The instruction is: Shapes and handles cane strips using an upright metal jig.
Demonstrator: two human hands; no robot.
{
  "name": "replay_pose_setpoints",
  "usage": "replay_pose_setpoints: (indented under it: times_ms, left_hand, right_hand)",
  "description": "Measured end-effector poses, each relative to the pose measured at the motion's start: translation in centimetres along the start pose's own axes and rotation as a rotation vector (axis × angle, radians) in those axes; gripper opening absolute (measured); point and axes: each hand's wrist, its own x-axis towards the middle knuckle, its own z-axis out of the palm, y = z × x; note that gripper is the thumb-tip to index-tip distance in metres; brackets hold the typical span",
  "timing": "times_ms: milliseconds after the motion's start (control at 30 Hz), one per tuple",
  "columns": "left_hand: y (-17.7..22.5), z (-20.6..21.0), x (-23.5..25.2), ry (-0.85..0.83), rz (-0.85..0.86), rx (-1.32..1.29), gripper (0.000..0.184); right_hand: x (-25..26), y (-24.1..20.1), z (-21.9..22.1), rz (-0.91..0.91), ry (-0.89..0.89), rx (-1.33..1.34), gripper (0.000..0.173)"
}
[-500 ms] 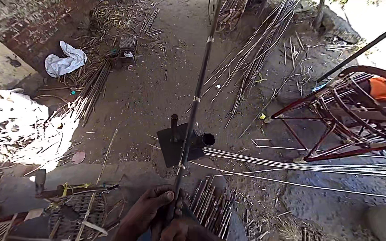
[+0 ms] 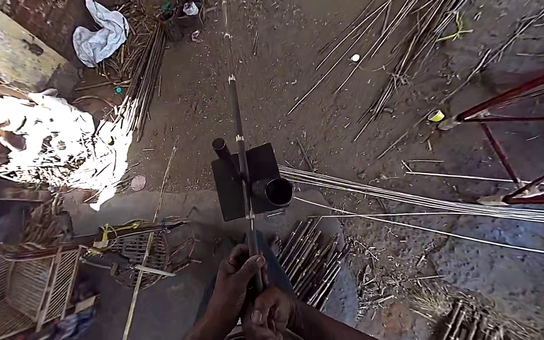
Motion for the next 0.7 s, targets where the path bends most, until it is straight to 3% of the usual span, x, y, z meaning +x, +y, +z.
replay_pose_setpoints:
  times_ms: [200,400,467,600,700]
  left_hand:
    - [-2.3,1.7,0.0,0.067,0.1,0.162,0.04]
    - [-7.2,6.0,3.7,0.1,0.309,0.171,0.048]
    - [-7.9,4.8,4.1,0.062,0.356,0.217,0.047]
    - [-4.1,-1.0,2.9,-0.14,0.281,0.534,0.047]
    - [-1.1,-1.9,2.2,-0.15,0.221,0.486,0.05]
  right_hand:
    - [-2.4,-0.7,2.1,0.191,0.25,0.299,0.018]
    - [-8.7,-4.4,1.6,0.351,0.533,0.047,0.026]
    - [-8.6,-3.8,0.4,0.352,0.55,-0.022,0.024]
    - [-3.6,-0.1,0.1,0.188,0.606,-0.107,0.019]
    - [-0.4,0.2,2.3,0.094,0.692,-0.199,0.021]
